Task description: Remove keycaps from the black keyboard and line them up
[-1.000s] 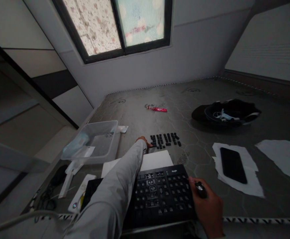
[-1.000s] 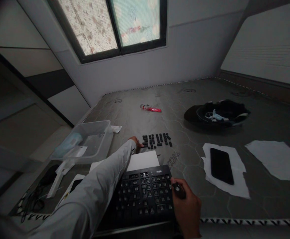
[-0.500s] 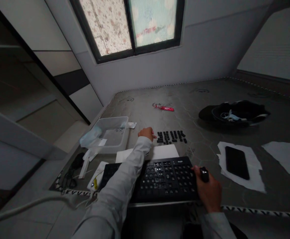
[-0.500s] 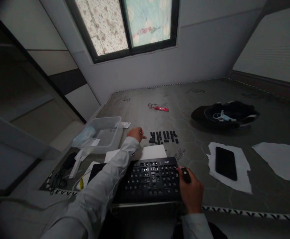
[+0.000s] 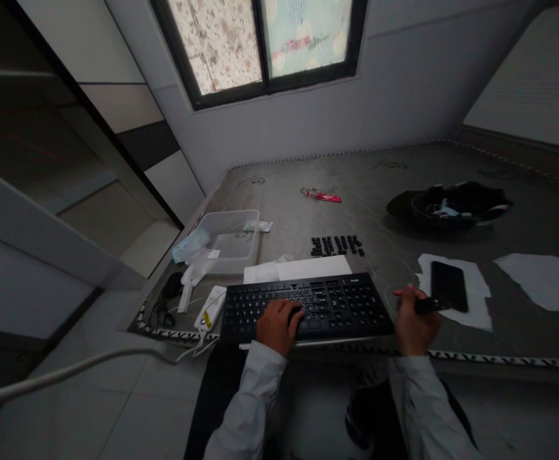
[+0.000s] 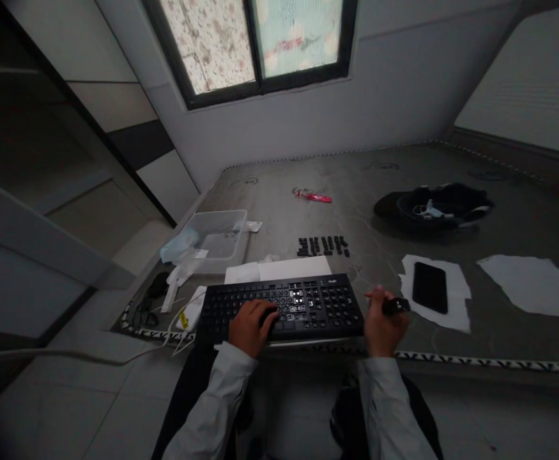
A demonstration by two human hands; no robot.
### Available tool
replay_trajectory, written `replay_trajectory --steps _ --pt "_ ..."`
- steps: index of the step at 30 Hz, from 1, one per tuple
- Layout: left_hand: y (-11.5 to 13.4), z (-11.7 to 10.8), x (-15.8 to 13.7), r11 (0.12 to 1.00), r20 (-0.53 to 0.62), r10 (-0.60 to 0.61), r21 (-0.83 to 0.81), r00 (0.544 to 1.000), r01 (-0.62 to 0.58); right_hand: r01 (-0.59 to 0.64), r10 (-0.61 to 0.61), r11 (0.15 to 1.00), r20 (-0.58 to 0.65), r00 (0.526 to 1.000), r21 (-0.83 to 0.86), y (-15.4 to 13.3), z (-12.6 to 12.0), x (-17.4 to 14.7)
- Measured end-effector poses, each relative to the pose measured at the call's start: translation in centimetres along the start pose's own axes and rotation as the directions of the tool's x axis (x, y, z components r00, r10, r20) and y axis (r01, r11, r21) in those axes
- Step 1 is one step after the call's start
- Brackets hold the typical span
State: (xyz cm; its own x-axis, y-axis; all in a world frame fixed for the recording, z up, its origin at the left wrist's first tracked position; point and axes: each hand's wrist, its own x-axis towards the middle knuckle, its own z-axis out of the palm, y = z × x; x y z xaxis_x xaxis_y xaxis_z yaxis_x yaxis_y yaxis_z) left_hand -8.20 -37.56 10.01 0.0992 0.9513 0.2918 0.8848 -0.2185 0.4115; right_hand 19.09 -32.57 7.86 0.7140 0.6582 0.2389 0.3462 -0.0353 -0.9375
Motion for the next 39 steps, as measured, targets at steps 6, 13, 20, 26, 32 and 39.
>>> replay_trajectory --steps 6,13,20,26,32,39 --pt "0.4 0.5 0.3 0.999 -0.022 0.031 -0.014 0.999 -0.031 -0.146 0.094 0.902 0.147 0.985 0.406 -3.8 2.1 -2.6" --pt "0.2 0.9 4.8 0.999 -0.037 0.03 0.029 0.999 -0.029 -0.511 0.132 0.549 0.535 0.835 0.662 -6.8 6.3 -4.1" --pt "-0.2 2.0 5.9 0.998 -0.016 0.056 -0.036 0.998 -0.057 -0.656 0.084 0.4 0.687 0.721 0.64 -8.4 10.0 -3.8" --pt "-0.5 2.1 6.2 0.992 0.009 0.034 -0.122 0.999 -0.032 -0.728 0.115 0.385 0.753 0.648 0.567 -8.3 11.8 -4.4" --pt "-0.6 2.2 6.2 0.986 0.038 0.013 -0.165 0.999 -0.007 -0.736 0.137 0.422 0.765 0.629 0.529 -8.0 12.6 -4.7" --pt "-0.4 1.8 6.3 0.985 0.053 -0.006 -0.169 0.999 0.015 -0.718 0.14 0.487 0.766 0.627 0.498 -8.1 12.9 -4.7"
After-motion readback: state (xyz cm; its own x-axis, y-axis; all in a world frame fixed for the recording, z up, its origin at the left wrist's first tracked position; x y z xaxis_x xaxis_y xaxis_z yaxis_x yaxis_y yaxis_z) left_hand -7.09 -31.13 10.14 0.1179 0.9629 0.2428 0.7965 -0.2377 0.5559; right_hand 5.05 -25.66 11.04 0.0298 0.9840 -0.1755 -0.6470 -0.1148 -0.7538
